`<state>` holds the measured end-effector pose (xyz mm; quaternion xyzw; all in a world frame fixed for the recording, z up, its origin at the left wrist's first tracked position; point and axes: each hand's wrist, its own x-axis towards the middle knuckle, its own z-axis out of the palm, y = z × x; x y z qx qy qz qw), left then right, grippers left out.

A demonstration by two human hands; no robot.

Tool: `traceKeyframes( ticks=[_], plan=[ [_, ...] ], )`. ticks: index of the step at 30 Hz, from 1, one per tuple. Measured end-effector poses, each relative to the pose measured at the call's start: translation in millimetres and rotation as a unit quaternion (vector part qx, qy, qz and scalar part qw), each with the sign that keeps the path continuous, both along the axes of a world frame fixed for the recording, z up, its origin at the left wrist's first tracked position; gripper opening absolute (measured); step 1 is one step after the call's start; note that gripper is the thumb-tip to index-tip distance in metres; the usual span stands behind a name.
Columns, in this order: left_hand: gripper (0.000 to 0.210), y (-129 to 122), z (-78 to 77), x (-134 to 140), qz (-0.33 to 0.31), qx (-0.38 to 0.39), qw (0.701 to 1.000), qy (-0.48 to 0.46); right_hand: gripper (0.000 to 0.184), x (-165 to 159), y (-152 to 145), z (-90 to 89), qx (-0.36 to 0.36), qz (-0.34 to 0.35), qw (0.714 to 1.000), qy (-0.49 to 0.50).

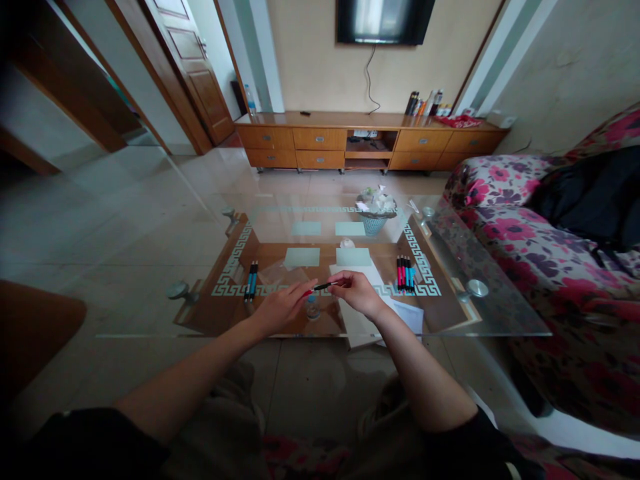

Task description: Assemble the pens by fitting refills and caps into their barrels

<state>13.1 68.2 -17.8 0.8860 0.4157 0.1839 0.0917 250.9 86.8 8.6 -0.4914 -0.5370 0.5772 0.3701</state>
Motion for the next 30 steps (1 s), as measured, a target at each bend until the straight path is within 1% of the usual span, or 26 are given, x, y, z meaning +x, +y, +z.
traceKeyframes(
  ticks=[3, 7, 10, 15, 19, 22, 25, 27, 30],
  plan=[
    [0.046, -0.1, 0.7, -0.4, -0.001, -0.014, 1.0, -0.005, 0.034, 1.2, -0.9, 3.5, -0.028, -0.027, 0.999, 0.008],
    [0.046, 1.0, 0.9, -1.0, 0.001, -0.035, 0.999, -0.028, 0.033, 5.2, 0.8, -1.0, -0.069, -0.061, 0.994, 0.058],
    [0.045, 1.6, 0.4, -1.2, 0.0, -0.05, 0.998, -0.048, 0.029, 5.9, 2.2, -2.7, -0.098, -0.091, 0.987, 0.094],
    [0.042, 1.5, 0.9, -1.0, 0.01, -0.064, 0.996, -0.068, 0.02, 3.3, 1.6, 6.5, -0.139, -0.131, 0.973, 0.13],
    [0.041, 1.4, 1.7, -0.8, 0.004, -0.061, 0.994, -0.088, 0.016, 2.9, 1.2, 11.6, -0.149, -0.154, 0.966, 0.147],
    [0.041, 1.3, 1.7, -0.9, 0.003, -0.064, 0.993, -0.098, 0.016, 4.4, 2.1, 10.9, -0.154, -0.165, 0.961, 0.158],
    [0.04, 1.1, 1.5, -0.1, 0.007, -0.076, 0.991, -0.113, 0.019, 6.8, 3.0, 9.0, -0.142, -0.189, 0.959, 0.159],
    [0.039, 1.0, 1.3, 1.5, 0.008, -0.087, 0.987, -0.132, 0.02, 7.9, 3.2, 7.9, -0.13, -0.202, 0.958, 0.157],
    [0.038, 1.0, 0.8, 5.4, 0.009, -0.1, 0.979, -0.179, 0.018, 7.6, 2.9, 5.0, -0.123, -0.2, 0.958, 0.162]
  ],
)
